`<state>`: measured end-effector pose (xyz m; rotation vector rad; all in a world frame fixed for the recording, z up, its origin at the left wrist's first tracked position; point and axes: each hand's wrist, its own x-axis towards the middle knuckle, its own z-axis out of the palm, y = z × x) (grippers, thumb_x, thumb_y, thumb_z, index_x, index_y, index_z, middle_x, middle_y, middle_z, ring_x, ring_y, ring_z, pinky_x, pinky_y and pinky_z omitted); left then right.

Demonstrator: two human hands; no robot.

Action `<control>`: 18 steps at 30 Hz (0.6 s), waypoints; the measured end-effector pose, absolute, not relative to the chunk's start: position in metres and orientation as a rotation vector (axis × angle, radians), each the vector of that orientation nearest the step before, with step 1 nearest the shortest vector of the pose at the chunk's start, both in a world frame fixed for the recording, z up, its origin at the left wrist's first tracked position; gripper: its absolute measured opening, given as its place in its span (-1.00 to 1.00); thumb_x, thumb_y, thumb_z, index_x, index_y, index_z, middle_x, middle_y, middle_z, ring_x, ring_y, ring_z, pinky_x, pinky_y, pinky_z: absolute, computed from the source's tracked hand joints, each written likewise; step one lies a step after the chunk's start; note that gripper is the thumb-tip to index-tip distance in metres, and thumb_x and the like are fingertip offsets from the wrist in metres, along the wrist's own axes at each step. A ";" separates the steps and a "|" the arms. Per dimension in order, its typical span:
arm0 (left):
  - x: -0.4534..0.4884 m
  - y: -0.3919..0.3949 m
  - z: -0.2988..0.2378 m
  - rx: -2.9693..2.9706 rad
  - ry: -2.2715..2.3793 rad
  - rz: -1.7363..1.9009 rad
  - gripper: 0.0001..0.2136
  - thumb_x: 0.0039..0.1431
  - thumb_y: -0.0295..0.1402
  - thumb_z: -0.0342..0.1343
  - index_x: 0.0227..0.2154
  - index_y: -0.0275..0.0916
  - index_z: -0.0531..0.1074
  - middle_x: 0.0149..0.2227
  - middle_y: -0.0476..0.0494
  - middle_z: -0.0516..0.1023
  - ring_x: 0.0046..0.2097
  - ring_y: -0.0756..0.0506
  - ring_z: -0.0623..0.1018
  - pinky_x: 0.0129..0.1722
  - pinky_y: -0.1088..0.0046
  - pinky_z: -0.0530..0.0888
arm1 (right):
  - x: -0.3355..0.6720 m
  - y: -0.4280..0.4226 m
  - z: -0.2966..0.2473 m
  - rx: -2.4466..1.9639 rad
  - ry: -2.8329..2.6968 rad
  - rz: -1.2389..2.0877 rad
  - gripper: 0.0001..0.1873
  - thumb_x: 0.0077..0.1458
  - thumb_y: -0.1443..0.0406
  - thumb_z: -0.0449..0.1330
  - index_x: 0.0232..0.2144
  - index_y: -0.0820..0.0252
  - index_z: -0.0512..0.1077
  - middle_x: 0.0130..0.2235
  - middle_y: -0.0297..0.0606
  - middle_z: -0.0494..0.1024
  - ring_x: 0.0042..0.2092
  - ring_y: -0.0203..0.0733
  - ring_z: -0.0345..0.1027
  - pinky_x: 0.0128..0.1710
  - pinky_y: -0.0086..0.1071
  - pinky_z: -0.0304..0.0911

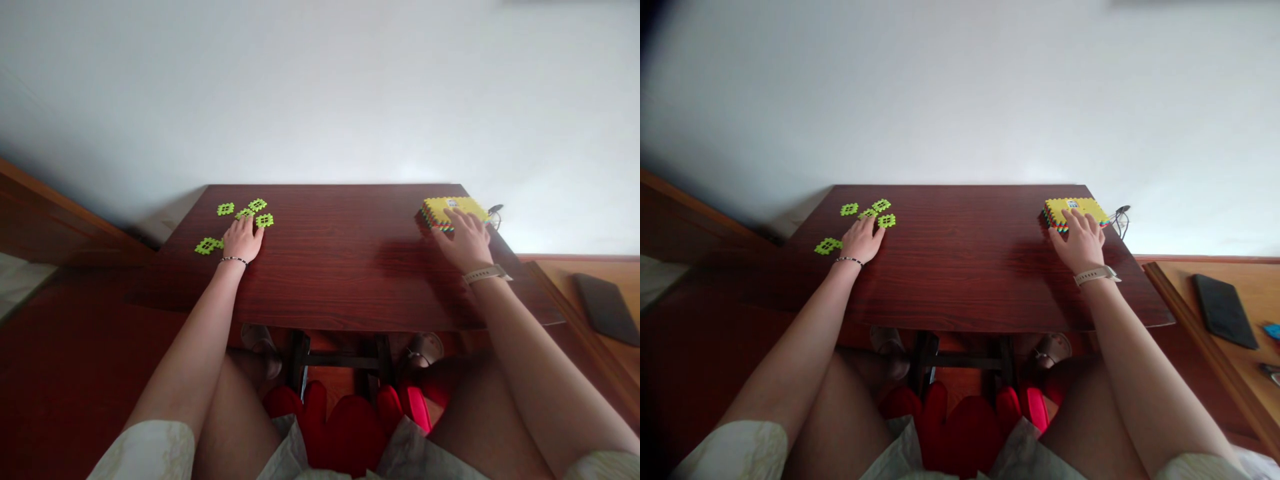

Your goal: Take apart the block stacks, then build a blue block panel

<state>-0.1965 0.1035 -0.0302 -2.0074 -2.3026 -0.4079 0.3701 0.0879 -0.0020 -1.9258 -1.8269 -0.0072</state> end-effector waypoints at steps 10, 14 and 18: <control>-0.195 0.090 -0.024 -2.018 -2.237 -0.405 -0.40 0.52 -0.02 -0.15 0.45 -0.22 0.31 0.56 -0.35 0.16 0.53 -0.45 0.18 0.47 -0.15 0.18 | 0.378 0.098 -0.010 -1.983 -1.742 -0.018 -0.23 0.28 -0.15 0.13 0.32 0.20 0.43 0.29 0.27 0.39 0.34 0.46 0.19 0.29 0.30 0.14; -0.178 0.079 -0.025 -2.064 -2.218 -0.327 -0.42 0.51 0.02 -0.10 0.39 -0.19 0.38 0.54 -0.38 0.19 0.52 -0.52 0.19 0.44 -0.25 0.19 | 0.377 0.101 -0.011 -1.995 -1.723 0.025 -0.14 0.25 -0.22 0.16 0.38 0.18 0.35 0.41 0.30 0.23 0.40 0.46 0.09 0.32 0.26 0.08; -0.176 0.073 -0.021 -2.016 -2.209 -0.390 -0.47 0.50 -0.05 -0.04 0.28 -0.31 0.47 0.46 -0.50 0.31 0.45 -0.53 0.29 0.38 -0.24 0.30 | 0.378 0.105 -0.015 -2.009 -1.711 0.020 -0.12 0.20 -0.26 0.19 0.32 0.17 0.34 0.47 0.23 0.14 0.48 0.47 -0.13 0.40 0.30 -0.07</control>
